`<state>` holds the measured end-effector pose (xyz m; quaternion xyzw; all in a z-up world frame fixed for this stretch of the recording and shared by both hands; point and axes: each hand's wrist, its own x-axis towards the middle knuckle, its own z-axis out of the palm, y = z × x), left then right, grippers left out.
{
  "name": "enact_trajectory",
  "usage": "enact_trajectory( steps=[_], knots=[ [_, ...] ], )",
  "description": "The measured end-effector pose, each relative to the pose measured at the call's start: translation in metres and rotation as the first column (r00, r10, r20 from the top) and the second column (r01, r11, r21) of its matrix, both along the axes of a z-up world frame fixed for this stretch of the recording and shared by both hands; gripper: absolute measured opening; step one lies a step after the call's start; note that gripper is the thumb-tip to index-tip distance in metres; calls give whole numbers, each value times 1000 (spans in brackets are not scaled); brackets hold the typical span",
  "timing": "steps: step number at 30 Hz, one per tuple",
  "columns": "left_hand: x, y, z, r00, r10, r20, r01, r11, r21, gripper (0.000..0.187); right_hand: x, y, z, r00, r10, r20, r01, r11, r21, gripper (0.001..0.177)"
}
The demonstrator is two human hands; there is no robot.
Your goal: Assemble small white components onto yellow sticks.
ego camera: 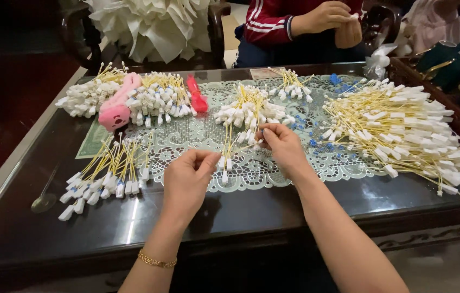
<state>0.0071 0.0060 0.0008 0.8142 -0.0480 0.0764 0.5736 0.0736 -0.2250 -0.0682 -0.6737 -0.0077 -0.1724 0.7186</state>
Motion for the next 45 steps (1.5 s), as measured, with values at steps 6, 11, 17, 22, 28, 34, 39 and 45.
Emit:
enact_trajectory(
  steps=[6, 11, 17, 22, 28, 34, 39, 45],
  knots=[
    [-12, -3, 4, 969, -217, -114, 243, 914, 326, 19, 10, -5, -4, 999, 0, -32, 3, 996, 84, 19],
    [-5, -12, 16, 967, -248, -62, 225, 713, 664, 40, 4, 2, 10, 998, -3, -68, 6, 999, 40, 19],
    [49, -63, -14, 934, -331, 133, 134, 672, 728, 37, 18, -8, -7, 999, 18, -51, -15, 999, 50, 20],
    [85, -89, -46, 950, -308, 48, 209, 743, 636, 24, 15, -10, -1, 998, 18, -58, -13, 997, 76, 22],
    [81, -90, -50, 972, -234, 6, 188, 795, 578, 21, 17, -11, 0, 992, 71, -105, -57, 990, 128, 22],
    [84, -88, -40, 983, -172, -56, 177, 851, 495, 18, 33, -22, -11, 981, 137, -137, -92, 952, 293, 21],
    [77, -78, -31, 982, -133, -132, 172, 917, 359, 20, 23, -14, -3, 985, 102, -139, -56, 953, 299, 21],
    [73, -81, -33, 992, -102, -77, 120, 949, 293, 16, 28, -15, -13, 991, 94, -99, -69, 969, 238, 23]
  ],
)
